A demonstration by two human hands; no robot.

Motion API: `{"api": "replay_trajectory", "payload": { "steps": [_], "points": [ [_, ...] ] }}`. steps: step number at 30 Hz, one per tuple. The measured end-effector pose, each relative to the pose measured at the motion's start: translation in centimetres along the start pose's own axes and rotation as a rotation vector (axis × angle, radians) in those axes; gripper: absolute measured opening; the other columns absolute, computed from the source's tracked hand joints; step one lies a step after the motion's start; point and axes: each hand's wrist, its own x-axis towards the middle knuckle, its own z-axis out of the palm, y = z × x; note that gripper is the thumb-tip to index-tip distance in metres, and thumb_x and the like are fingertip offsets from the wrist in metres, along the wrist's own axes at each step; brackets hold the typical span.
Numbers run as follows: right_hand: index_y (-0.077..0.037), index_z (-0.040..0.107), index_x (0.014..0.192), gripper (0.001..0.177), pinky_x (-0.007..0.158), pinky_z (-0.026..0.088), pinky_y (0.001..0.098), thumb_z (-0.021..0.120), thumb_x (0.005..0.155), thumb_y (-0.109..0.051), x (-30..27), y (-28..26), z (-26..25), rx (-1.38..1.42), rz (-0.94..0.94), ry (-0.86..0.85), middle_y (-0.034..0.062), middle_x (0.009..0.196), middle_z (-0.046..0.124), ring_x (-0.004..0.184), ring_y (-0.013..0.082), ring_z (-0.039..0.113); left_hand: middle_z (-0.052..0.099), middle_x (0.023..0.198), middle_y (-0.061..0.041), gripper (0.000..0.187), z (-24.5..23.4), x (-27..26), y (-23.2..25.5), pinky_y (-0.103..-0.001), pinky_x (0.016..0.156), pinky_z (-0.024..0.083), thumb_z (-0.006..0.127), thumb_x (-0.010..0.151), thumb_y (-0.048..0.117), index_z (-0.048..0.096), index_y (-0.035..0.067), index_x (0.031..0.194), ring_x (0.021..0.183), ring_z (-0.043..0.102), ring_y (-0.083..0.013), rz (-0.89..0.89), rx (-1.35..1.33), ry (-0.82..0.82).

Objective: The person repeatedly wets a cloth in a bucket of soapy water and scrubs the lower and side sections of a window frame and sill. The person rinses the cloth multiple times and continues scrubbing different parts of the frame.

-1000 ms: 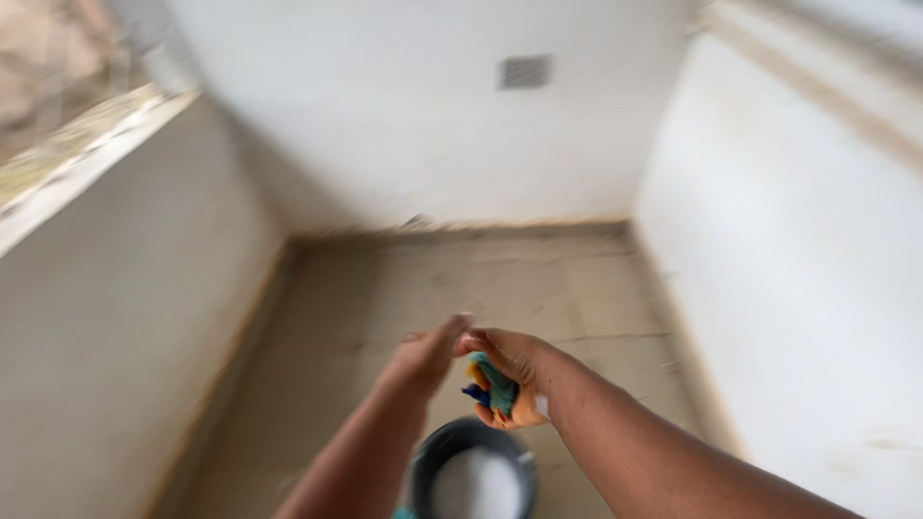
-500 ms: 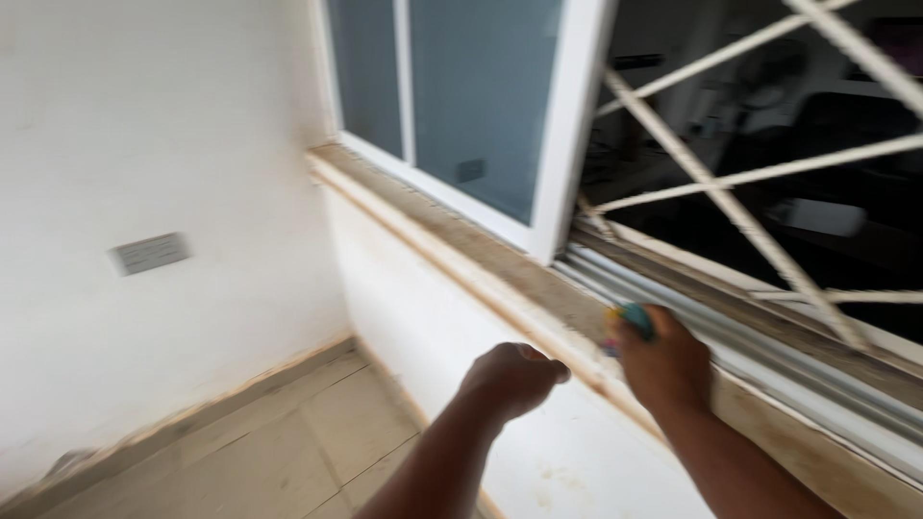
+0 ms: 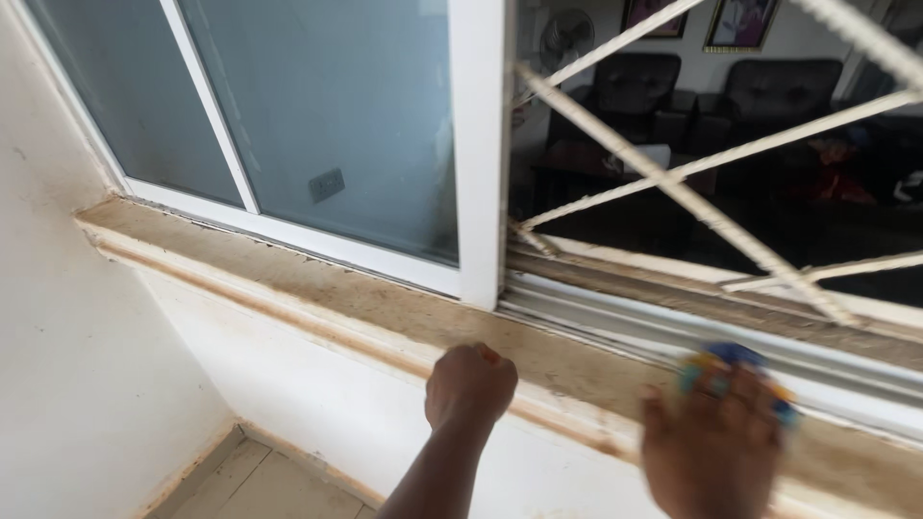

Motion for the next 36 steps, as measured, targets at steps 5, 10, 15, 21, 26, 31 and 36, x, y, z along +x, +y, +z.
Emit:
{"api": "replay_trajectory", "payload": {
  "steps": [5, 10, 15, 21, 26, 31, 36],
  "points": [
    [-0.003, 0.046, 0.144, 0.071, 0.125, 0.018, 0.0474, 0.055, 0.090, -0.048, -4.6, -17.7, -4.4, 0.441, -0.219, 0.001, 0.0200, 0.157, 0.037, 0.151, 0.0321, 0.030, 0.076, 0.105, -0.004, 0.021, -3.8, 4.4, -3.4, -0.041, 0.091, 0.056, 0.062, 0.089, 0.032, 0.076, 0.019, 0.099, 0.103, 0.071, -0.0227, 0.079, 0.030, 0.132],
    [-0.007, 0.036, 0.153, 0.080, 0.118, 0.013, 0.0532, 0.059, 0.084, -0.041, -4.0, -24.2, -8.0, 0.578, -0.582, -0.214, 0.0206, 0.163, 0.028, 0.152, 0.0387, 0.020, 0.069, 0.104, 0.001, 0.020, -6.1, 6.2, -6.0, -0.048, 0.086, 0.047, 0.062, 0.089, 0.034, 0.071, 0.021, 0.102, 0.106, 0.060, -0.0233, 0.180, 0.046, 0.426],
    [-0.010, 0.041, 0.151, 0.058, 0.117, 0.018, 0.0508, 0.046, 0.100, -0.037, -2.5, -17.5, -6.1, 0.562, -0.686, -0.101, 0.0156, 0.162, 0.034, 0.150, 0.0341, 0.025, 0.070, 0.092, 0.000, 0.012, -4.3, 4.7, -4.9, -0.047, 0.083, 0.044, 0.064, 0.080, 0.016, 0.070, 0.018, 0.090, 0.099, 0.061, -0.0258, 0.772, -0.048, 0.525],
    [-0.015, 0.046, 0.152, 0.061, 0.117, 0.022, 0.0514, 0.039, 0.097, -0.042, -0.6, -0.2, -2.6, 0.286, -0.368, -0.036, 0.0106, 0.161, 0.039, 0.152, 0.0294, 0.028, 0.066, 0.087, -0.002, 0.011, 3.5, -0.5, 3.6, -0.043, 0.079, 0.044, 0.064, 0.075, 0.007, 0.067, 0.012, 0.085, 0.093, 0.061, -0.0253, 1.279, -0.147, 0.188],
    [-0.020, 0.045, 0.153, 0.063, 0.120, 0.023, 0.0458, 0.029, 0.100, -0.051, -0.8, 16.8, -0.2, 0.049, -0.026, -0.111, 0.0041, 0.158, 0.037, 0.151, 0.0218, 0.025, 0.065, 0.087, -0.003, 0.013, 11.6, -5.9, 10.4, -0.043, 0.079, 0.045, 0.063, 0.075, 0.005, 0.068, 0.011, 0.086, 0.095, 0.061, -0.0242, 1.416, -0.164, -0.071],
    [-0.012, 0.035, 0.157, 0.064, 0.118, 0.020, 0.0514, 0.026, 0.103, -0.045, 2.1, 28.2, 0.3, 0.051, 0.280, -0.176, 0.0131, 0.162, 0.030, 0.152, 0.0336, 0.020, 0.071, 0.093, -0.004, 0.019, 18.5, -12.4, 14.6, -0.044, 0.087, 0.051, 0.059, 0.079, 0.003, 0.073, 0.012, 0.088, 0.100, 0.063, -0.0256, 1.335, -0.108, -0.443],
    [-0.011, 0.043, 0.151, 0.062, 0.121, 0.026, 0.0439, 0.036, 0.100, -0.045, 0.6, 29.8, 2.5, -0.130, -0.006, -0.089, 0.0129, 0.160, 0.041, 0.152, 0.0296, 0.032, 0.073, 0.097, -0.006, 0.020, 24.5, -17.0, 19.4, -0.043, 0.091, 0.055, 0.059, 0.084, 0.007, 0.077, 0.012, 0.094, 0.102, 0.067, -0.0261, 1.199, -0.066, -0.575]
  ]
}}
